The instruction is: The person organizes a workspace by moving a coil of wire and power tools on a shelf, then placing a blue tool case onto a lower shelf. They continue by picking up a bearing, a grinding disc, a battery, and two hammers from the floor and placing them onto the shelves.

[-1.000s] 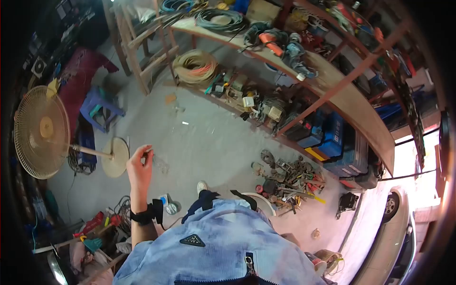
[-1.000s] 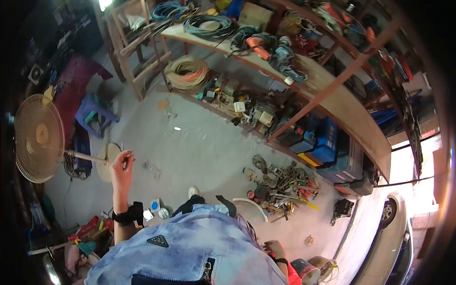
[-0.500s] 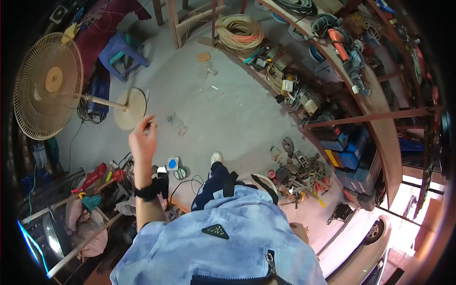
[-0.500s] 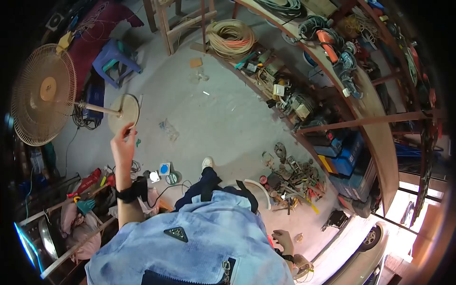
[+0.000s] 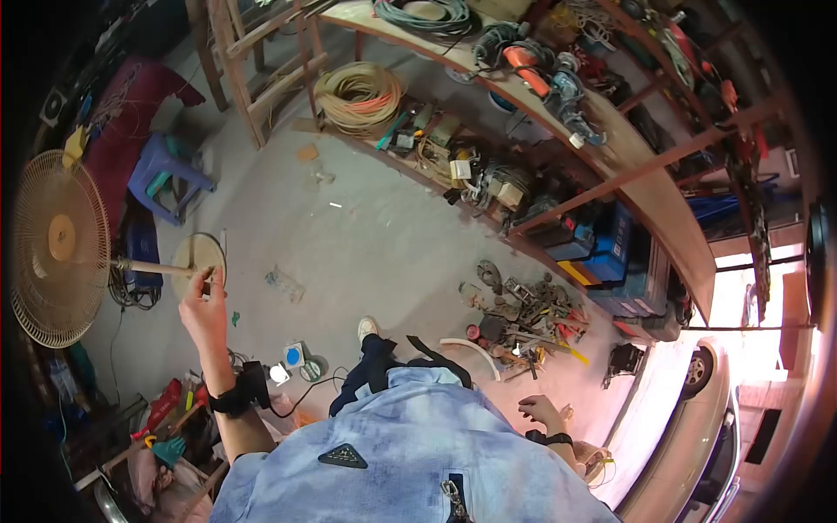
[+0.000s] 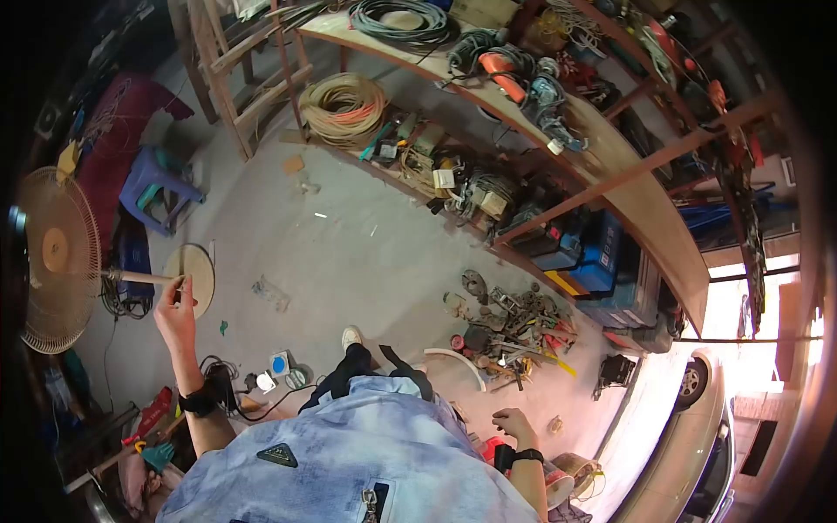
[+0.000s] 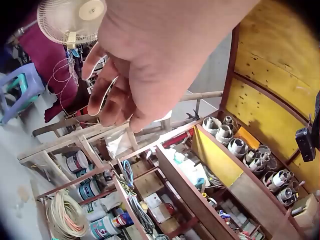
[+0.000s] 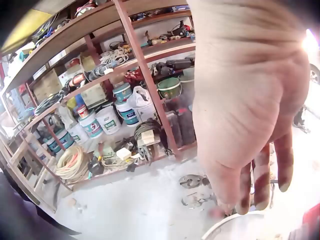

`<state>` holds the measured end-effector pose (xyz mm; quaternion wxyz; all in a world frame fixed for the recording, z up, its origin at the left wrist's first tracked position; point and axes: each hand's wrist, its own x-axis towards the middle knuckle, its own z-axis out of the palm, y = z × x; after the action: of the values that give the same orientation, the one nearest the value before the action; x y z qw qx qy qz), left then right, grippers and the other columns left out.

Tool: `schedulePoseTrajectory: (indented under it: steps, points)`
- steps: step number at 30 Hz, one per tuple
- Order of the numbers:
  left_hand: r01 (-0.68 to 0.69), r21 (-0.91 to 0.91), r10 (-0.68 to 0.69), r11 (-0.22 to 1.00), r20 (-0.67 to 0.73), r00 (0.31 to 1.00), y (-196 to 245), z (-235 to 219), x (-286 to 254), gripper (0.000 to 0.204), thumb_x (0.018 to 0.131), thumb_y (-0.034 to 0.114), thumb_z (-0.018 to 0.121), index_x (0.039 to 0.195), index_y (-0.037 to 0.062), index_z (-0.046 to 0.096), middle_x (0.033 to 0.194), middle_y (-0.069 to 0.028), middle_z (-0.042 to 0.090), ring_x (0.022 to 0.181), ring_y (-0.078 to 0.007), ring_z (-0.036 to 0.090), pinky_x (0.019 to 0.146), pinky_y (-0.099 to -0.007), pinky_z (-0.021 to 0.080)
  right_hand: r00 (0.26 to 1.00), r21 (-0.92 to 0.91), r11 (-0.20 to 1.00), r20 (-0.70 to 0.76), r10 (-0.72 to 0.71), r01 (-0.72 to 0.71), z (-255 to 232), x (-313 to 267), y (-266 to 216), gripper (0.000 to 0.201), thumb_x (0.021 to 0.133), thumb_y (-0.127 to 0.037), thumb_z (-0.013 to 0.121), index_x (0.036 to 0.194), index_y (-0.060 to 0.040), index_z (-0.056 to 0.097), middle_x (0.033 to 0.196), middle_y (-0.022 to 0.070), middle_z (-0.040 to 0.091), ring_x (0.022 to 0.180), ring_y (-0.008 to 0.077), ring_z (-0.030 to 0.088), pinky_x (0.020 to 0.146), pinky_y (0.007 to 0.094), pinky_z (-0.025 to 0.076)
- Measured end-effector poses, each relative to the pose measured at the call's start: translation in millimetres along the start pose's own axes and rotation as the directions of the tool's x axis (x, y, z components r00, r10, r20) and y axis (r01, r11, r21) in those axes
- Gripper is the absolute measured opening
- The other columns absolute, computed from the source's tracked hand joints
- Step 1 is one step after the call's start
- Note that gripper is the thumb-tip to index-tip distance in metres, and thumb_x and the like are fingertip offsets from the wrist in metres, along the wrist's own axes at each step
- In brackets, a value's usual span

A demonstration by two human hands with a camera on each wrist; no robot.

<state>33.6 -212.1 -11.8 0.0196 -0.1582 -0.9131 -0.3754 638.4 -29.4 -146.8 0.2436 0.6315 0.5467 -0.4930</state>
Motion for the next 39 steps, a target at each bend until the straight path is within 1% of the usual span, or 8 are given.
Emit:
schedulePoseTrajectory:
  steps: [7,12,17,29,31,34,37,39]
  points:
    - [-0.235,-0.164,0.240,0.958,0.014,0.971,66,18,-6,0.023,0.074,0.022,0.063,0.066,0.0003,0.059,0.049,-0.0051,0.044,0.048,-0.0134,0.040,0.049,-0.0264,0.033,0.979,-0.166,0.978,-0.182,0.096,-0.127,19,-4,47,0.032,0.071,-0.034,0.058,0.081,-0.0046,0.066,0.072,0.0076,0.064,0.061,0.0152,0.062,0.059,0.0293,0.048]
    - [-0.425,-0.507,0.612,0.750,0.290,0.736,183,-6,-44,0.033,0.078,0.024,0.056,0.055,0.0005,0.055,0.043,-0.0037,0.043,0.043,-0.0120,0.038,0.061,-0.0304,0.036,0.975,-0.126,0.978,-0.169,0.146,-0.168,24,-10,71,0.034,0.072,-0.036,0.057,0.080,-0.0045,0.066,0.072,0.0089,0.064,0.061,0.0168,0.062,0.061,0.0306,0.048]
    - [-0.327,-0.904,0.955,0.276,0.221,0.197,281,-46,-113,0.046,0.082,0.034,0.044,0.048,0.0052,0.054,0.042,-0.0017,0.048,0.036,-0.0113,0.040,0.072,-0.0350,0.043,0.985,-0.001,0.996,-0.146,0.092,-0.093,32,1,98,0.031,0.074,-0.030,0.058,0.080,-0.0009,0.065,0.070,0.0107,0.064,0.058,0.0172,0.061,0.055,0.0284,0.048]
    - [-0.431,-0.902,0.963,-0.005,0.111,-0.244,295,-116,-179,0.020,0.079,0.016,0.058,0.098,0.0113,0.054,0.086,-0.0137,0.057,0.068,-0.0257,0.056,0.063,-0.0344,0.049,0.983,0.180,0.980,-0.145,0.114,-0.087,43,29,176,0.030,0.073,-0.031,0.058,0.084,-0.0038,0.065,0.069,0.0098,0.063,0.059,0.0162,0.061,0.056,0.0293,0.048]
    - [-0.495,-0.848,0.874,0.191,0.377,-0.308,294,-126,-184,0.036,0.076,0.018,0.062,0.110,0.0151,0.051,0.088,-0.0100,0.057,0.078,-0.0321,0.057,0.070,-0.0416,0.049,0.988,0.148,0.987,-0.125,0.088,-0.069,47,31,186,0.031,0.072,-0.032,0.058,0.085,-0.0047,0.064,0.071,0.0105,0.064,0.064,0.0185,0.062,0.059,0.0307,0.049]
    - [-0.732,-0.638,0.971,0.239,0.175,0.165,270,-66,-204,0.015,0.073,0.019,0.042,0.064,0.0104,0.051,0.050,0.0028,0.039,0.047,-0.0108,0.039,0.067,-0.0366,0.042,0.990,0.127,0.989,-0.111,0.084,-0.069,55,40,205,0.031,0.072,-0.034,0.057,0.085,-0.0070,0.064,0.075,0.0105,0.063,0.070,0.0221,0.062,0.065,0.0325,0.048]
    - [-0.690,-0.517,0.845,0.507,0.139,0.517,244,-37,-214,0.018,0.064,0.017,0.053,0.054,0.0023,0.050,0.041,-0.0007,0.038,0.042,-0.0157,0.041,0.069,-0.0409,0.044,0.993,0.140,0.987,-0.075,0.093,-0.082,67,50,224,0.032,0.071,-0.038,0.056,0.087,-0.0113,0.064,0.079,0.0120,0.063,0.076,0.0257,0.061,0.068,0.0351,0.048]
    - [-0.759,-0.375,0.846,0.532,0.224,0.483,236,-38,-214,0.018,0.071,0.011,0.048,0.059,-0.0012,0.052,0.043,-0.0020,0.037,0.044,-0.0141,0.040,0.072,-0.0387,0.043,0.963,0.014,0.995,-0.253,-0.090,0.097,80,49,231,0.024,0.072,-0.026,0.055,0.079,-0.0054,0.064,0.063,0.0090,0.061,0.052,0.0170,0.060,0.050,0.0288,0.048]
